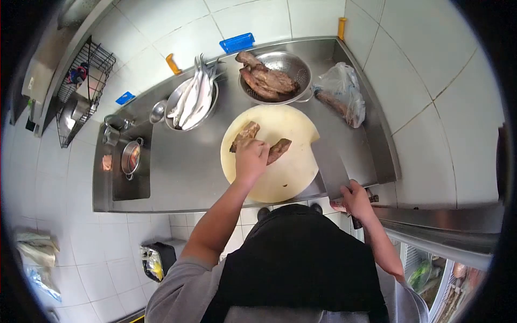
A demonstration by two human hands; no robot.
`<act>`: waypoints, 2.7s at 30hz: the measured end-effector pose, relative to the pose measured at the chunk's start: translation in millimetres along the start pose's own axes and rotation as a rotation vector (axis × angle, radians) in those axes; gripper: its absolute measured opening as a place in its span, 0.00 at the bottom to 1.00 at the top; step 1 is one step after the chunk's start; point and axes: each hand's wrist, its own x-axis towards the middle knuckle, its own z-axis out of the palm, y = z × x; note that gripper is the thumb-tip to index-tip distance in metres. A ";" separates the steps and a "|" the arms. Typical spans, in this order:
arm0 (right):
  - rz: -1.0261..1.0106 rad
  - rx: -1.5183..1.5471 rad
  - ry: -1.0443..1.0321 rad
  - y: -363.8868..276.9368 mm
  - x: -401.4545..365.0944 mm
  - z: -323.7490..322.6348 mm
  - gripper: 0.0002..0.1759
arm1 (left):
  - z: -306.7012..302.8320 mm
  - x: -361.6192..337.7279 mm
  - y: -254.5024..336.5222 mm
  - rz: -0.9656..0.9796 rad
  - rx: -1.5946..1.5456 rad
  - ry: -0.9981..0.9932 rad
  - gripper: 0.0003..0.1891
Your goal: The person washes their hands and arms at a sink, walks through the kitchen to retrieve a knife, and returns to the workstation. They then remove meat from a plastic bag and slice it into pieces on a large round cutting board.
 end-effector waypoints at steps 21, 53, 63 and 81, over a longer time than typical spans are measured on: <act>0.073 -0.087 -0.027 -16.8 -2.5 2.2 0.15 | -135.2 -44.6 -81.1 0.287 0.965 -0.086 0.10; 0.031 0.142 -0.322 -42.6 11.1 33.8 0.11 | 34.0 -37.1 -7.9 0.393 0.250 -0.147 0.35; 0.060 0.060 -0.266 -45.6 18.1 32.4 0.12 | 14.6 -26.7 16.4 0.508 0.210 -0.097 0.27; 0.005 -0.053 -0.246 -19.9 27.5 30.2 0.15 | -42.6 -19.3 -12.5 0.779 0.463 -0.271 0.17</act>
